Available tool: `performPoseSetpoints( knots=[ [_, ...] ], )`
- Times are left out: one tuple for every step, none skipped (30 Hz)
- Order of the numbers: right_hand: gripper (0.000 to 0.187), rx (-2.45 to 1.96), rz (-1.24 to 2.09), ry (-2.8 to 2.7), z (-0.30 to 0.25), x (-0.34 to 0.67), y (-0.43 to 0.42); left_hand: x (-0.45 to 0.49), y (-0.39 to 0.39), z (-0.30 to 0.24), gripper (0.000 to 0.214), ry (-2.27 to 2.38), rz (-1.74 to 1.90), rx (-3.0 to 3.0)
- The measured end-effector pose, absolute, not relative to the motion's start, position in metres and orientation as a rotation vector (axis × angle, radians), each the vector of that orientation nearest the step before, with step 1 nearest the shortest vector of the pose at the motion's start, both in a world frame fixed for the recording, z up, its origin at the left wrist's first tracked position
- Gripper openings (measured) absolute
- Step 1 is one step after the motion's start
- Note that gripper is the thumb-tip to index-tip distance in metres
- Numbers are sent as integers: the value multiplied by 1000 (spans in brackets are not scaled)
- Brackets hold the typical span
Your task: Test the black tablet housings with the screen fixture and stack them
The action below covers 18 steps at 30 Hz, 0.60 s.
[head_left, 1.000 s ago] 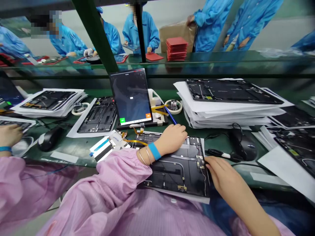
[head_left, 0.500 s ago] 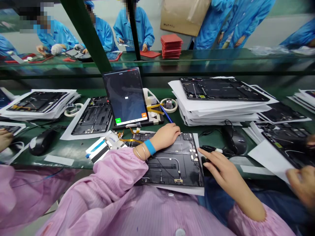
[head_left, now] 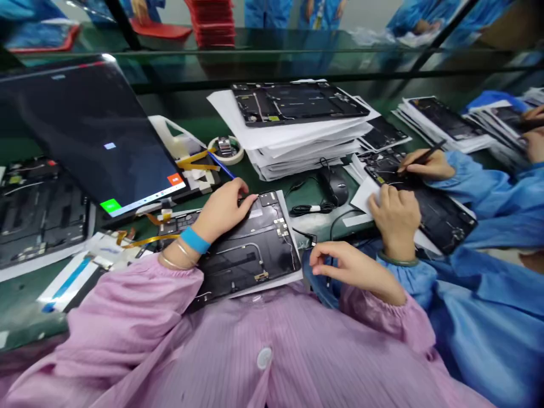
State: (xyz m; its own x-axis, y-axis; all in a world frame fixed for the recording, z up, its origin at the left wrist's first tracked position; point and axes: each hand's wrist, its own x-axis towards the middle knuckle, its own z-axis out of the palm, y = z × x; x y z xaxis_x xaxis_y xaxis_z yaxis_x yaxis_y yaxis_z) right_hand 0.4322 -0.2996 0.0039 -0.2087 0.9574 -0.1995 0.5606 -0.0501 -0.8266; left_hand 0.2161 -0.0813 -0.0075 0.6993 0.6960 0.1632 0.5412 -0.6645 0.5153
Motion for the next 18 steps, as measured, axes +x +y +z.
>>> performPoseSetpoints(
  knots=[
    [19,-1629,1155,-1771,3,432,-302,215,-81,-5,28,979,491,2471],
    [19,-1656,1099,-1749,1,431,-303,215,-82,-2,29,997,495,2474],
    [19,-1691,998,-1713,-2,430,-303,214,-82,0,30,1008,497,2481],
    [18,-1734,857,-1671,-5,429,-303,214,-82,2,32,1013,491,2488],
    [16,-1779,697,-1638,-8,428,-302,214,-82,3,33,1014,476,2493],
    [14,-1824,538,-1621,-11,427,-300,214,-82,4,34,1013,454,2496],
    [15,-1862,409,-1630,-14,425,-298,214,-82,4,34,1009,431,2499],
    [18,-1888,332,-1663,-17,424,-296,214,-82,3,34,1006,411,2502],
    [19,-1895,316,-1711,-20,423,-295,214,-82,3,34,1001,396,2503],
    [19,-1885,343,-1757,-22,421,-293,215,-82,2,35,996,380,2501],
    [18,-1867,383,-1779,-23,420,-292,215,-83,2,35,996,365,2496],
    [19,-1844,417,-1778,-24,418,-291,215,-83,1,36,1002,350,2488],
    [21,-1824,436,-1765,-24,417,-291,216,-83,0,36,1012,331,2480],
    [22,-1813,437,-1743,-25,416,-291,216,-82,-2,37,1024,305,2474],
    [22,-1810,426,-1723,-25,415,-290,216,-82,-3,38,1034,273,2473],
    [21,-1811,416,-1705,-25,415,-290,217,-81,-5,39,1039,238,2477],
    [21,-1812,410,-1692,-25,414,-291,217,-81,-6,40,1039,206,2482],
    [20,-1815,408,-1685,-25,414,-291,217,-80,-6,42,1033,178,2481]
  ],
)
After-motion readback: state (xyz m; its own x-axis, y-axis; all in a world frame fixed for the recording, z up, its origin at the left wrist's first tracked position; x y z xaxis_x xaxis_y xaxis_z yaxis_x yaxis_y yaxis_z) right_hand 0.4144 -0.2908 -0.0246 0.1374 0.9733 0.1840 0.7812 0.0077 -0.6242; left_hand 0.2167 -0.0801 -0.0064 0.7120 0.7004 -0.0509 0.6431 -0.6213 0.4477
